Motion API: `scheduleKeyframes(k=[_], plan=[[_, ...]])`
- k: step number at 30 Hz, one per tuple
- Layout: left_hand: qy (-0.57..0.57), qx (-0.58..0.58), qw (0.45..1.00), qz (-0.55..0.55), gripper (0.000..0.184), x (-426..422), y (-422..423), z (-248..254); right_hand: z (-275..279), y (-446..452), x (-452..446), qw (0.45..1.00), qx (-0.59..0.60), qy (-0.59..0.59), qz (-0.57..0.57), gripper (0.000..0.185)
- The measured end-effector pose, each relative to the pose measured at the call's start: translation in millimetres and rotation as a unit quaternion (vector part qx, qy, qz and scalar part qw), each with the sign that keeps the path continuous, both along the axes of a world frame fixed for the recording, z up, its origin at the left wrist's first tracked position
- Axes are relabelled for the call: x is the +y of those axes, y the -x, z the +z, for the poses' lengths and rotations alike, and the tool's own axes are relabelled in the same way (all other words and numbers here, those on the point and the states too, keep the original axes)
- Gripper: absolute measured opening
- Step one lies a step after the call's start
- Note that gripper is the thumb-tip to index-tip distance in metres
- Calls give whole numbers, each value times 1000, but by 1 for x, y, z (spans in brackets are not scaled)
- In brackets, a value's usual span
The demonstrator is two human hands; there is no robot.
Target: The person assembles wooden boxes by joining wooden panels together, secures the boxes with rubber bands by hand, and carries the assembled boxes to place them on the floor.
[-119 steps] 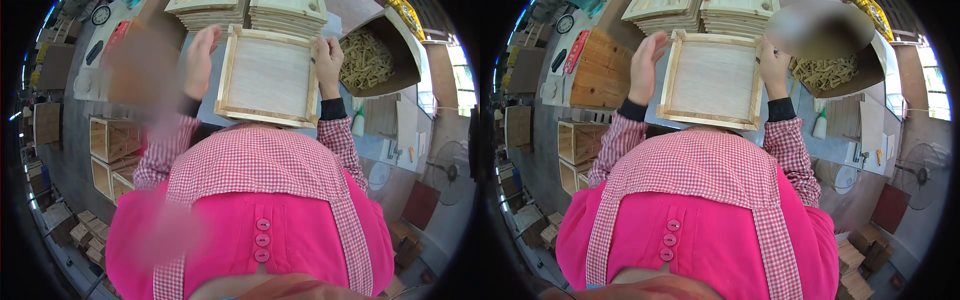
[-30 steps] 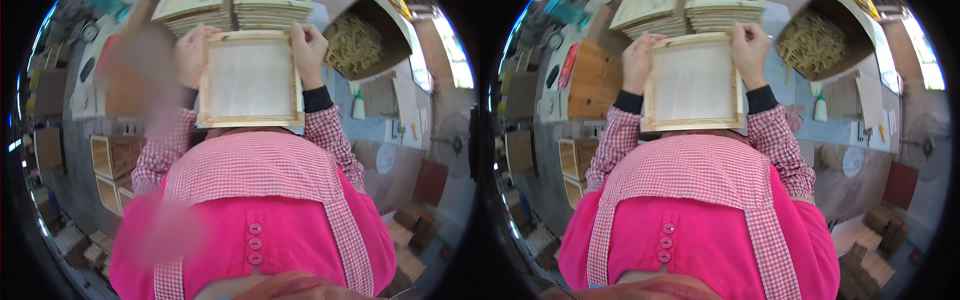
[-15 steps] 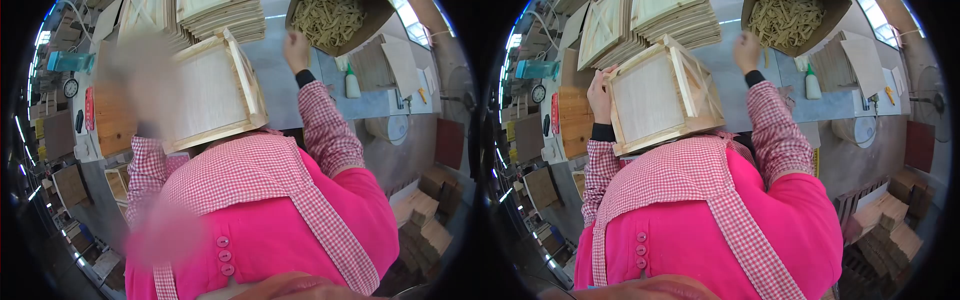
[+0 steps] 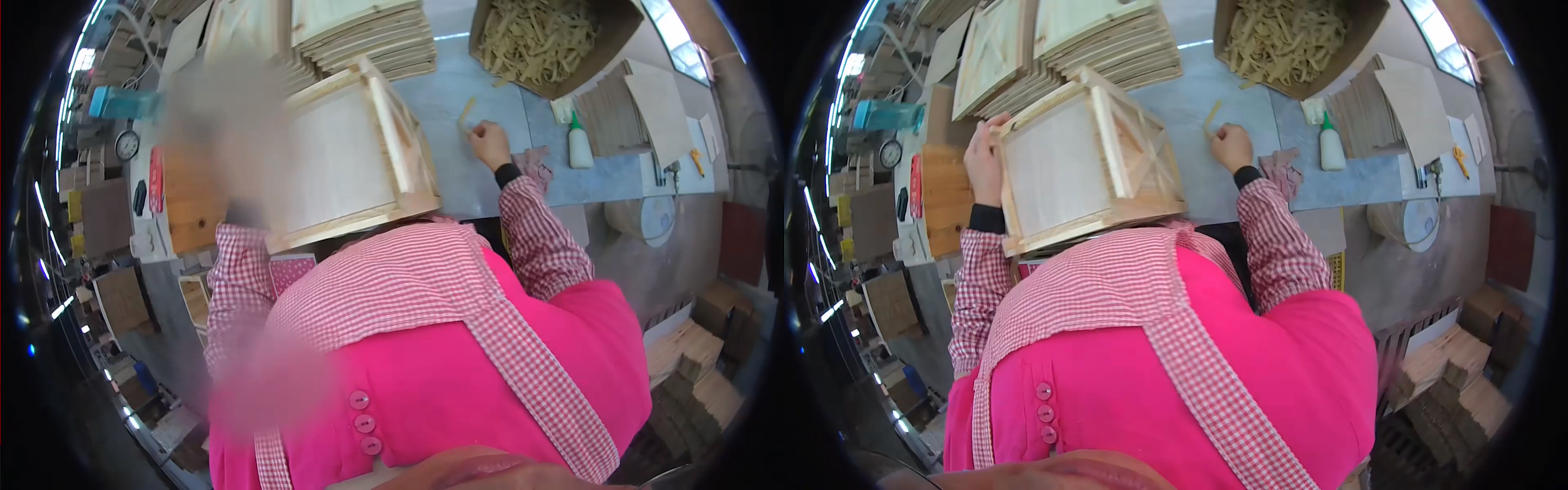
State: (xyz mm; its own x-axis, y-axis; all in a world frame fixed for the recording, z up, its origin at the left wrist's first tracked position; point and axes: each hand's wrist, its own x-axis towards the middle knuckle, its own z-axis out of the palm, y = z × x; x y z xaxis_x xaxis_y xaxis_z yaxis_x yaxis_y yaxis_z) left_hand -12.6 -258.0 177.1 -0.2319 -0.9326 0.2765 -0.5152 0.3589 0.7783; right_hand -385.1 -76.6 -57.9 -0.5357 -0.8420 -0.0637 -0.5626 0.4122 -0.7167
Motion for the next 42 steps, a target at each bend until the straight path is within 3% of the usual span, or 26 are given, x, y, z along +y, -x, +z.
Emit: scheduleKeyframes(k=[2,4,6,7,9,12,16,17,18,20,24,26,28,30,31,33,34,36,42], plan=[[81,-36,996,-2,38,14,21,18,21,13,-3,994,16,83,-65,19],[159,-71,985,-4,39,10,27,39,83,29,-9,979,-34,191,-62,19],[230,-105,967,-12,46,39,46,56,159,29,-16,946,-30,324,-3,18],[264,-124,956,-17,51,42,45,66,205,18,-15,941,-13,336,42,15],[328,-38,931,-158,61,68,70,104,279,-23,-8,927,-29,346,144,13],[409,-28,885,-223,55,92,82,119,333,-82,2,879,-64,331,338,13],[367,-141,858,-330,45,104,59,121,349,-110,8,834,-13,269,482,13],[135,-48,913,-382,34,103,44,111,352,-110,10,855,-43,223,466,14],[-107,51,906,-406,25,102,33,105,354,-109,10,873,-74,176,450,15],[-82,37,917,-389,22,100,19,105,351,-108,7,880,-110,123,445,16],[34,-32,932,-359,20,83,-5,110,345,-96,-10,822,-9,173,543,22],[92,-68,931,-347,26,67,-12,111,356,-89,-19,786,48,271,553,25],[292,-139,903,-283,28,14,-26,81,356,-64,-43,814,115,260,507,25],[267,-179,913,-252,27,-25,-40,67,341,-41,-73,885,112,213,399,29],[242,-218,918,-226,25,-34,-46,58,330,-25,-82,885,111,212,400,29],[235,-200,924,-227,24,-22,-46,52,312,-2,-95,931,107,43,347,31],[227,-183,928,-232,23,-12,-46,49,304,-1,-91,930,107,41,349,31],[215,-164,933,-237,22,9,-48,47,296,-5,-68,861,136,194,449,34],[79,-148,950,-262,19,72,-63,60,308,-27,-20,849,122,162,487,36]])
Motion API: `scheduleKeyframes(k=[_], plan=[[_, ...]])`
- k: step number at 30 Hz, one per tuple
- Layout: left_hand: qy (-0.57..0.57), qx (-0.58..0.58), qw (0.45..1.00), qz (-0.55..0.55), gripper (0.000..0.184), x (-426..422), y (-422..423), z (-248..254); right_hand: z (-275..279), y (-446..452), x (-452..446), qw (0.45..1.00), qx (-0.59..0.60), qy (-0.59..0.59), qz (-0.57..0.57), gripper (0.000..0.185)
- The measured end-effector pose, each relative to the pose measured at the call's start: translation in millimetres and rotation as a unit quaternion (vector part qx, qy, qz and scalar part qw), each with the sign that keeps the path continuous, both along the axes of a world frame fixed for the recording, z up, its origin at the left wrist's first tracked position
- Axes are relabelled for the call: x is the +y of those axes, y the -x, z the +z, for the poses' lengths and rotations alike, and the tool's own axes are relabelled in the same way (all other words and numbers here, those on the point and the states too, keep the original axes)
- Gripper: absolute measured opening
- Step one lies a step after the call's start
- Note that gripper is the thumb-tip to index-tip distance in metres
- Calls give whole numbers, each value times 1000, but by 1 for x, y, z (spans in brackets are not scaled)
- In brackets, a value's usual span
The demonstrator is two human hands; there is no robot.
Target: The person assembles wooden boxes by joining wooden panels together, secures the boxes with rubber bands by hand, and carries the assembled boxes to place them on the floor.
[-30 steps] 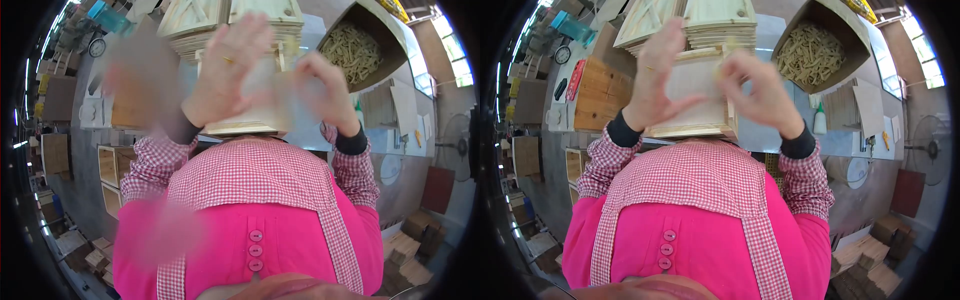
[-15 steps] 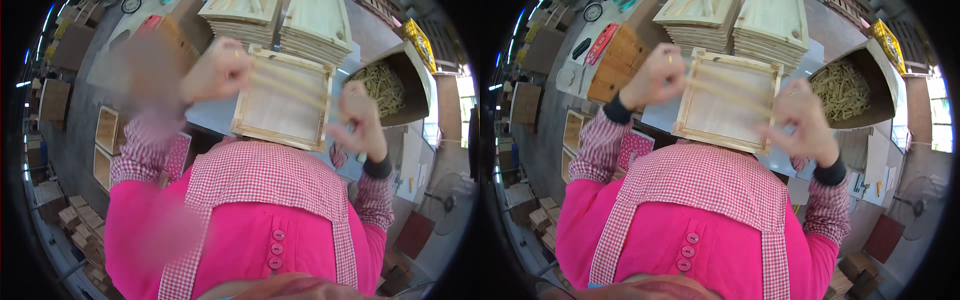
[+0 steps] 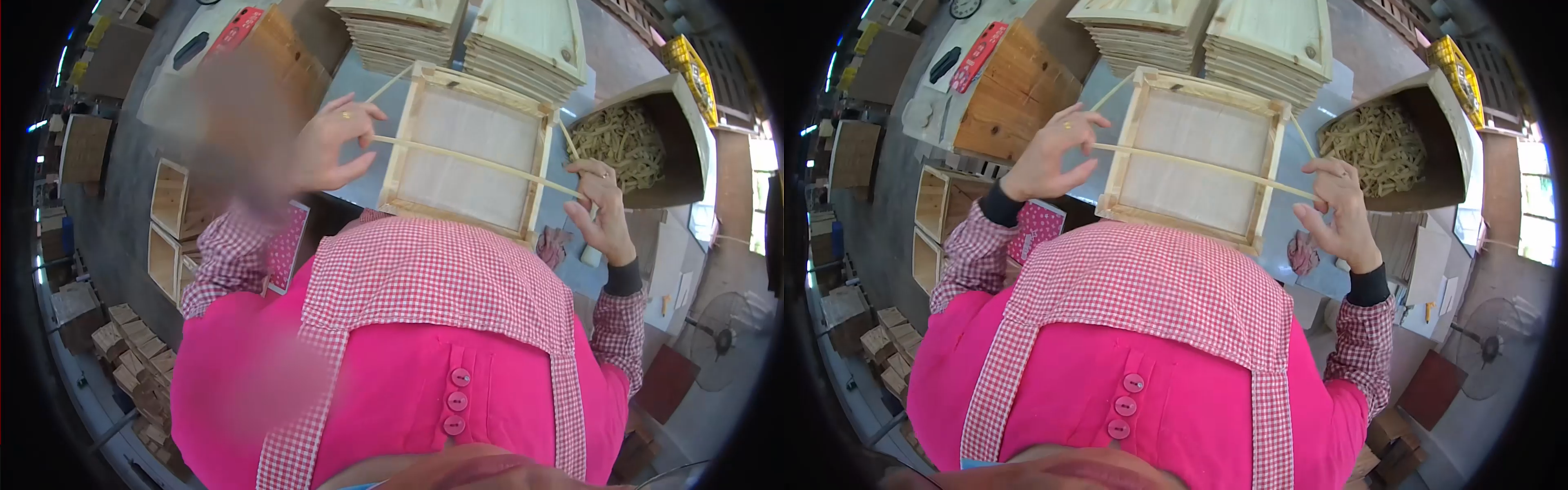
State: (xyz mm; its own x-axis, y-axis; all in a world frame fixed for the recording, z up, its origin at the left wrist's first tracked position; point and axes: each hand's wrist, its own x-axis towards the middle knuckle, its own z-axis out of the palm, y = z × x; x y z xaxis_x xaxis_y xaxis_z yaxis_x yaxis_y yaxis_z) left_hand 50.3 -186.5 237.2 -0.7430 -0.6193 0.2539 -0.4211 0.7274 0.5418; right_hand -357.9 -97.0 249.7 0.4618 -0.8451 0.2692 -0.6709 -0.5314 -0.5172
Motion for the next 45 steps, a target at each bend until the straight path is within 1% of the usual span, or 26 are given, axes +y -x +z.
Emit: scheduleKeyframes(k=[1,2,3,5,8,11,12,14,15,16,17,19,20,21,23,24,27,28,31,33,34,36,38,40,41,45], plan=[[-6,5,1000,-10,19,10,-1,10,4,1,9,1000,2,-17,1,37],[-47,-19,998,-24,22,20,-3,25,7,1,21,1000,9,-25,-13,37],[-86,-43,995,-39,25,26,-3,31,10,-3,32,999,25,-44,3,34],[-87,-30,995,-39,27,37,-4,19,8,-16,46,995,44,-76,42,29],[-111,-17,994,-19,30,54,-7,2,-7,-35,53,998,4,-57,-8,31],[-75,33,997,9,27,56,-1,0,-13,-43,61,998,-17,-48,-44,35],[-83,34,996,4,27,58,2,0,-13,-45,59,998,-20,-33,-49,37],[37,19,999,2,21,63,10,1,-20,-47,57,998,-23,-20,-55,39],[98,11,995,-1,19,65,11,1,-27,-48,57,998,-38,9,-55,39],[96,12,995,-6,19,65,10,-3,-34,-50,58,996,-51,39,-57,40],[113,11,993,22,16,65,7,-11,-39,-51,59,994,-63,70,-58,41],[147,8,986,78,11,66,0,-26,-45,-57,59,993,-60,82,-58,40],[146,9,986,75,11,63,-3,-32,-47,-62,57,992,-60,97,-53,38],[129,26,986,100,13,57,-7,-38,-49,-65,55,991,-60,112,-46,37],[92,56,982,153,23,52,-16,-45,-51,-70,48,991,-49,119,-46,36],[91,54,983,151,23,53,-19,-44,-50,-74,44,990,-37,129,-46,36],[168,-22,964,206,43,61,-11,-37,-47,-77,37,990,-18,132,-47,37],[168,-23,964,202,43,63,-7,-31,-45,-76,35,990,-11,132,-46,37],[237,15,966,101,57,79,17,-14,-44,-69,24,994,-1,111,-24,38],[242,55,966,68,67,88,56,-31,-44,-58,20,997,3,72,25,38],[246,50,965,81,67,93,80,-35,-41,-53,15,996,1,76,39,38],[220,60,967,109,57,100,120,-40,-35,-46,7,993,-38,38,106,34],[251,54,957,136,55,100,132,-55,-34,-34,-2,987,-65,19,147,33],[303,58,936,170,53,103,140,-67,-40,-12,-16,991,-35,8,127,28],[303,49,936,174,53,104,142,-67,-45,-7,-23,993,-20,1,115,26],[319,57,924,203,49,103,150,-64,-53,-13,-50,992,-66,47,97,26]])
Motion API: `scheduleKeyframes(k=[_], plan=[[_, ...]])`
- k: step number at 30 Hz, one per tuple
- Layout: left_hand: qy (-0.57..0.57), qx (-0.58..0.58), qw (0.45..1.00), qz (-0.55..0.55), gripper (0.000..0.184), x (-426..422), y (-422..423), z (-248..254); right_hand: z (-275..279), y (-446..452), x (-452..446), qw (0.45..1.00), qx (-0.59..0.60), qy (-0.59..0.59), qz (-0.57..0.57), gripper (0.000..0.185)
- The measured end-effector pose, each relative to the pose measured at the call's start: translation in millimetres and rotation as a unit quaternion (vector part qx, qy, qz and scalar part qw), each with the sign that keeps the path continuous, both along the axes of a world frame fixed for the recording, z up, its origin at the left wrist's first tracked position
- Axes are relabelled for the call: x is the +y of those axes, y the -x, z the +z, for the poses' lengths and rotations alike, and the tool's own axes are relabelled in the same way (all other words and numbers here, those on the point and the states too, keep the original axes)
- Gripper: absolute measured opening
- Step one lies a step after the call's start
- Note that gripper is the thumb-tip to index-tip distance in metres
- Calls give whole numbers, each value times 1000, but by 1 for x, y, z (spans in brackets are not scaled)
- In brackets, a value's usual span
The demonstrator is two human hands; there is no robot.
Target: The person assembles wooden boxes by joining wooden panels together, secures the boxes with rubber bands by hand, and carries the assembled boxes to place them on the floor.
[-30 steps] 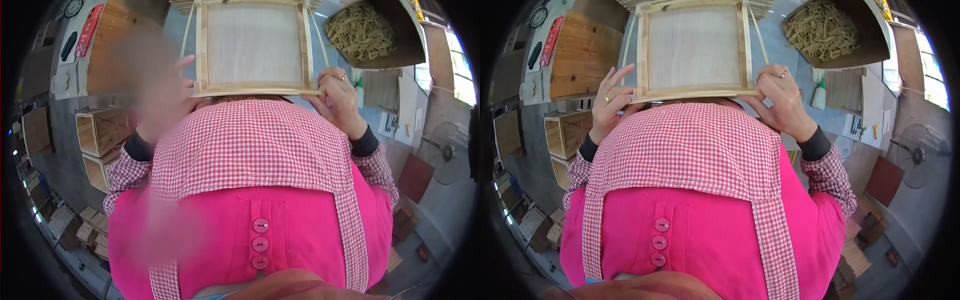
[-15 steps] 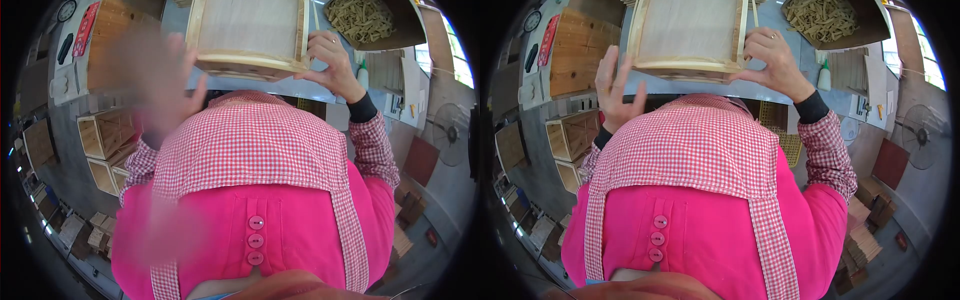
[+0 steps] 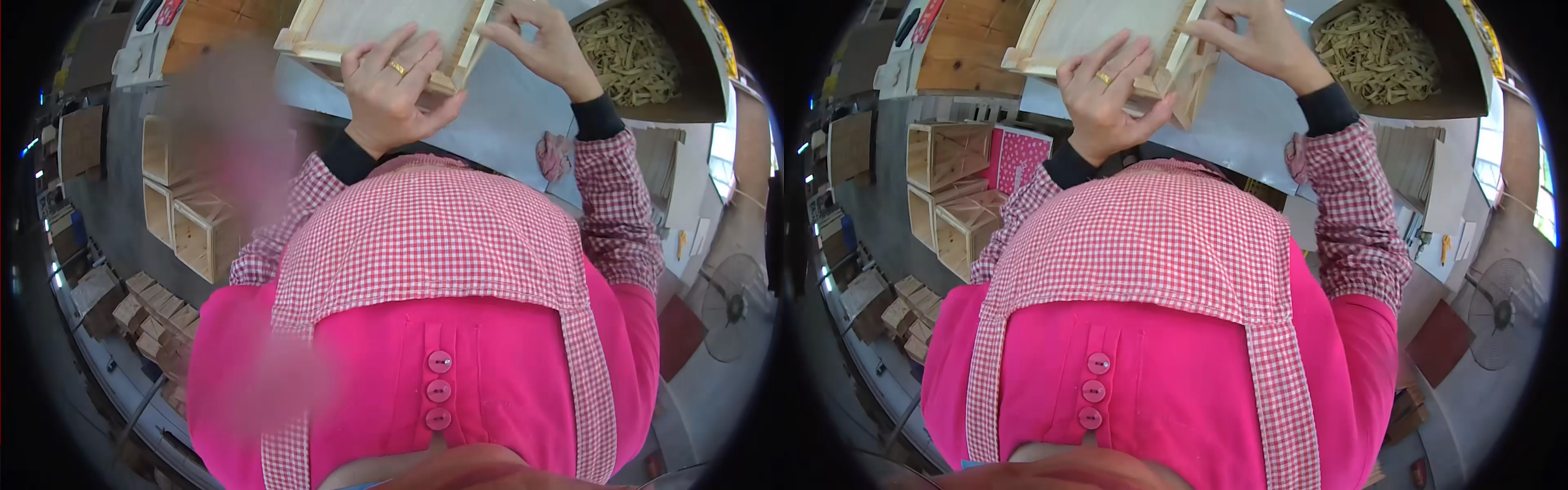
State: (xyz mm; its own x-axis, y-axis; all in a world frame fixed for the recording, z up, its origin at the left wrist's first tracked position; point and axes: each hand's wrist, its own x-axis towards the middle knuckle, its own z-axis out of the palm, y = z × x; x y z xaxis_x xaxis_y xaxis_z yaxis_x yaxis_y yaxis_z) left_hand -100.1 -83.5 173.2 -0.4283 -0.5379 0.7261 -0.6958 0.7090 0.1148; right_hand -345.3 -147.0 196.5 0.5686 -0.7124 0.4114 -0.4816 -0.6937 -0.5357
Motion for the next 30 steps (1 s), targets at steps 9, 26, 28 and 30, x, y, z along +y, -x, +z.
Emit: scheduleKeyframes(k=[9,26,28,30], plan=[[-4,31,998,-51,30,-16,-41,28,12,-40,85,893,-275,-99,-342,18],[-560,347,742,-126,23,-88,-121,46,13,-72,68,864,-400,-164,-259,32],[-505,451,725,-129,22,-46,-105,62,31,-55,62,882,-356,-213,-224,34],[-477,445,754,-78,27,-29,-97,25,3,-39,38,882,-342,-238,-220,34]])
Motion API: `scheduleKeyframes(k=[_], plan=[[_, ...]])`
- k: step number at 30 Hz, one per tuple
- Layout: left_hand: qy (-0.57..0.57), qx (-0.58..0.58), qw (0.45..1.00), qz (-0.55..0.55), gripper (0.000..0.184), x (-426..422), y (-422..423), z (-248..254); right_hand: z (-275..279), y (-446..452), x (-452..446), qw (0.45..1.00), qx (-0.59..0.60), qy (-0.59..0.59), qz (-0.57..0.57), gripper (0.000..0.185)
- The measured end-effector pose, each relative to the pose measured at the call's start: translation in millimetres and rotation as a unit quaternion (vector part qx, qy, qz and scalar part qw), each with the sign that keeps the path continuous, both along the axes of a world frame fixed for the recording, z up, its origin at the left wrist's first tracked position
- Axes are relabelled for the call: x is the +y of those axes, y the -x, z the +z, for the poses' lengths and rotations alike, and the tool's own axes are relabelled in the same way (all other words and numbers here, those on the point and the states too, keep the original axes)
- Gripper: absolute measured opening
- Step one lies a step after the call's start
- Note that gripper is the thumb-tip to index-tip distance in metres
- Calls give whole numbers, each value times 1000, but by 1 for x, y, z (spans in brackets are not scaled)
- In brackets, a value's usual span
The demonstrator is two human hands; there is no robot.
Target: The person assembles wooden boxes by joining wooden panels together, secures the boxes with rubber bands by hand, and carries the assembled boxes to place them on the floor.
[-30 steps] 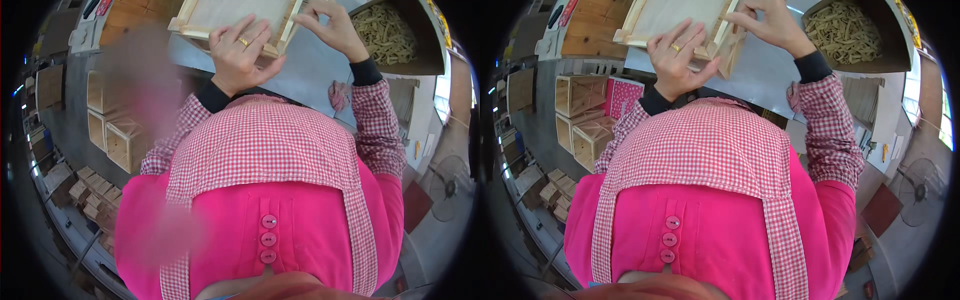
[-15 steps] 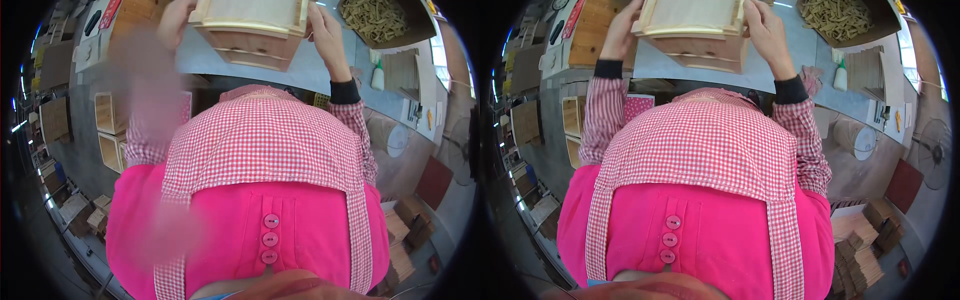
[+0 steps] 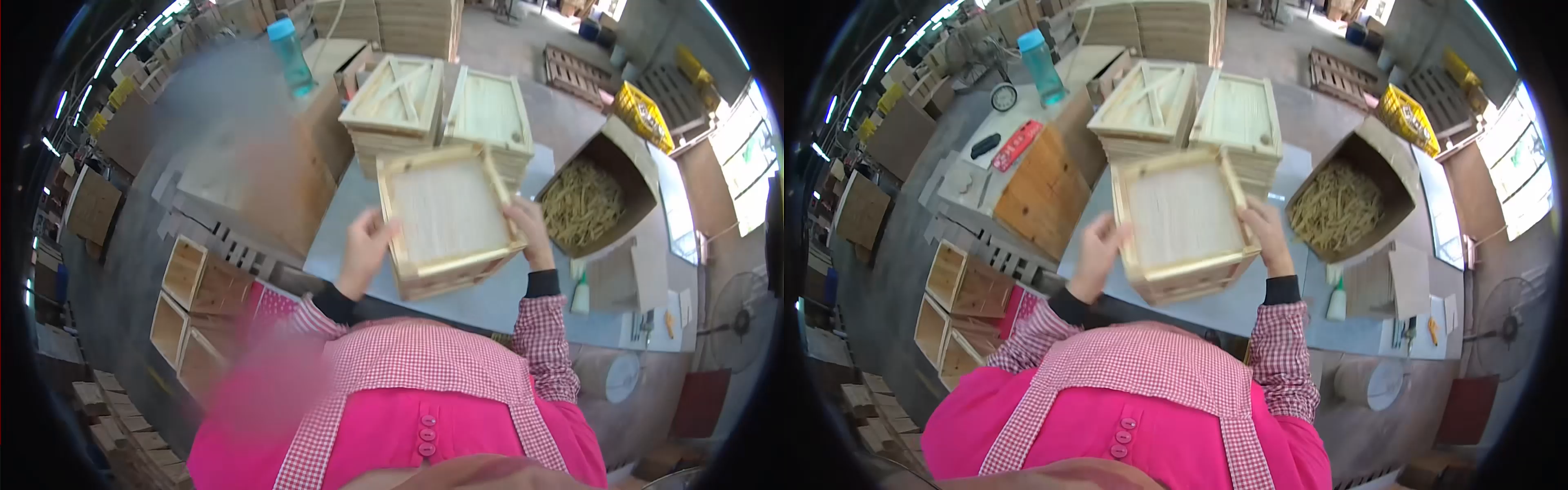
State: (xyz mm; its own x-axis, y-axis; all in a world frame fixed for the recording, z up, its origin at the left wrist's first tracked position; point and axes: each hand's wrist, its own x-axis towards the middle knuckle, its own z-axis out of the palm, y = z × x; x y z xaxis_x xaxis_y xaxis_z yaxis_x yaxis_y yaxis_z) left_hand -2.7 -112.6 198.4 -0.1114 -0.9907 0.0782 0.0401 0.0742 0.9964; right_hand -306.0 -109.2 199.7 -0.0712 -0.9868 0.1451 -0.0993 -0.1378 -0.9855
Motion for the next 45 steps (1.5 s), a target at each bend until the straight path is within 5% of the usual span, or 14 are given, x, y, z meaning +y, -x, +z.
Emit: scheduleKeyframes(k=[2,4,6,8,11,14,17,20,24,30,33,36,40,45], plan=[[-121,62,991,15,34,14,12,-23,-42,14,-13,999,3,-38,11,35],[-90,45,995,29,35,4,8,-21,-71,20,-24,988,56,61,-128,32],[-77,11,995,64,37,-5,1,-22,-84,29,3,976,-23,13,-216,36],[-56,8,996,73,41,-42,-14,-18,-51,-2,51,950,40,7,-311,40],[-98,18,994,54,55,-98,-15,-5,-48,-51,89,978,32,-47,-203,35],[-156,65,973,-155,63,-148,-15,-20,-42,-85,92,980,-133,-69,-135,29],[-141,35,977,-155,62,-114,-8,-5,-31,-79,71,962,-228,-46,-143,35],[-180,23,969,-167,57,-69,-26,2,-43,-51,61,980,-56,43,-186,42],[-198,-14,962,-187,50,-32,-14,7,-28,-18,51,996,29,-45,-73,48],[-61,-104,977,-174,46,-42,4,-2,-3,-23,49,998,8,20,-65,50],[14,-101,979,-174,42,-30,3,32,13,-30,56,992,-31,66,-104,48],[-55,-39,983,-169,40,-48,5,-8,-3,-27,55,989,93,25,-110,45],[-115,-40,971,-206,39,-65,5,-14,-32,-22,31,997,-11,21,-80,44],[-87,-50,970,-219,39,-55,2,15,-6,-28,47,992,-73,10,-99,44]])
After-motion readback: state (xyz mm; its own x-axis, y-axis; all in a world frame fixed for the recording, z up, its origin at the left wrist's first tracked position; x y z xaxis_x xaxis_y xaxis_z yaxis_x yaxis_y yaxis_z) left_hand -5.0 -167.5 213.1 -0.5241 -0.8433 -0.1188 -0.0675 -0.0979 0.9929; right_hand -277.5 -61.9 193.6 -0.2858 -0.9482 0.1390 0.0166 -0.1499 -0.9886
